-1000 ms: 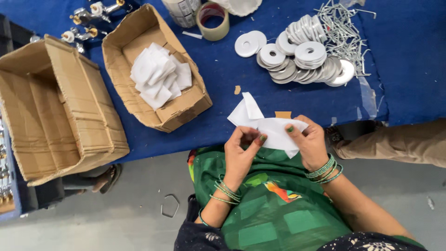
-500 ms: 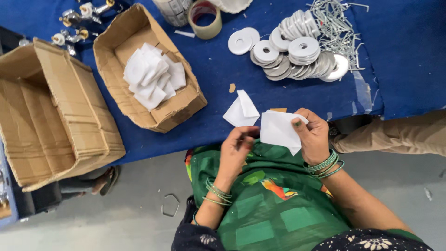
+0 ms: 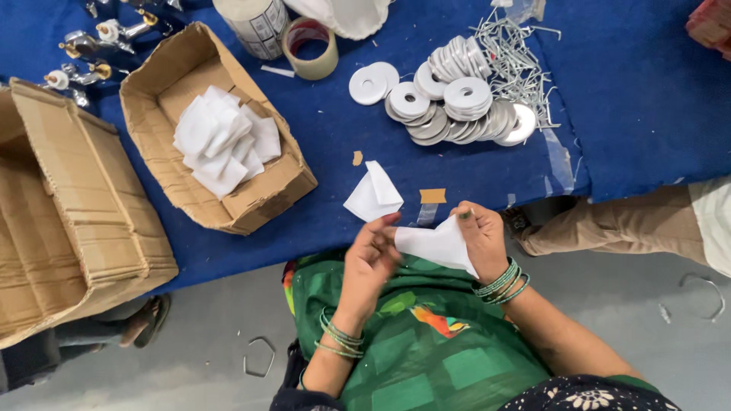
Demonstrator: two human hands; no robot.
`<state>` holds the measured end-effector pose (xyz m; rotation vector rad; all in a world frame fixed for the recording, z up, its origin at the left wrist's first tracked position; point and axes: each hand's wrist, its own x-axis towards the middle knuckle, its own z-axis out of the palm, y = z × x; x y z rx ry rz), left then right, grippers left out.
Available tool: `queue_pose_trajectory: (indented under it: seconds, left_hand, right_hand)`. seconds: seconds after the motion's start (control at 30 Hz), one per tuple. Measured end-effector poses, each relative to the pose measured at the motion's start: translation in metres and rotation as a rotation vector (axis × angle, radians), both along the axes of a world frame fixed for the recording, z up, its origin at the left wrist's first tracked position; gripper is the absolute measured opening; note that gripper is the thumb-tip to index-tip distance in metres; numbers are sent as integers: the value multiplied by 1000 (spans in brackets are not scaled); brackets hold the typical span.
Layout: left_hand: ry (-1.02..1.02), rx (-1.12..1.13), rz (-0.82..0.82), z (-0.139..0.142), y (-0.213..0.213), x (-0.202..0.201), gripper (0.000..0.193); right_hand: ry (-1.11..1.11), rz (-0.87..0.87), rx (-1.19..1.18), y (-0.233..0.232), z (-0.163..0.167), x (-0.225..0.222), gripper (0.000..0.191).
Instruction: The person sits on the floor and repeatedly wraps white circular washers with small white paper squares. They pick a washer, place it on a paper square, fold the paper around it, and set the wrapped unit aside. A second person is visible nearby handling red items.
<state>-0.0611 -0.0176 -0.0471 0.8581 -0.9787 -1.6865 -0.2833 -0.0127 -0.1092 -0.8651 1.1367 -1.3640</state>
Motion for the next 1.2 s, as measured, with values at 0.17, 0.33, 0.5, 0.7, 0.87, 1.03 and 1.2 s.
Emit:
queue_pose_trajectory:
  seconds: [0.17,0.33,0.5,0.7,0.87,1.03,1.2]
  left_hand:
    - [-345,-398,-48,7,5,0,43]
    - [-208,38,116,-27,5,5,29]
    - [-59,122,316,-31,-7,13,37]
    - [97,149,58,-2,-11,13,70]
    - [-12,26,-23,-10,-5,16,68]
    - [-180,0,166,-24,-6,22,45]
    - [-137,-156,129,-12,-8,16,63]
  right_hand:
    - [-173,99,122,-4,0,5,29]
    - [-239,61,209,-11,14,14,24]
    - [-14,163,-247,-21,38,16,45]
    - [278,286,-118,-14,34,19,49]
    - [377,246,-202,-14,30,16,18]
    - [231,244,-321,-15,40,12,16]
    - [88,292,-1,-11,30,13,16]
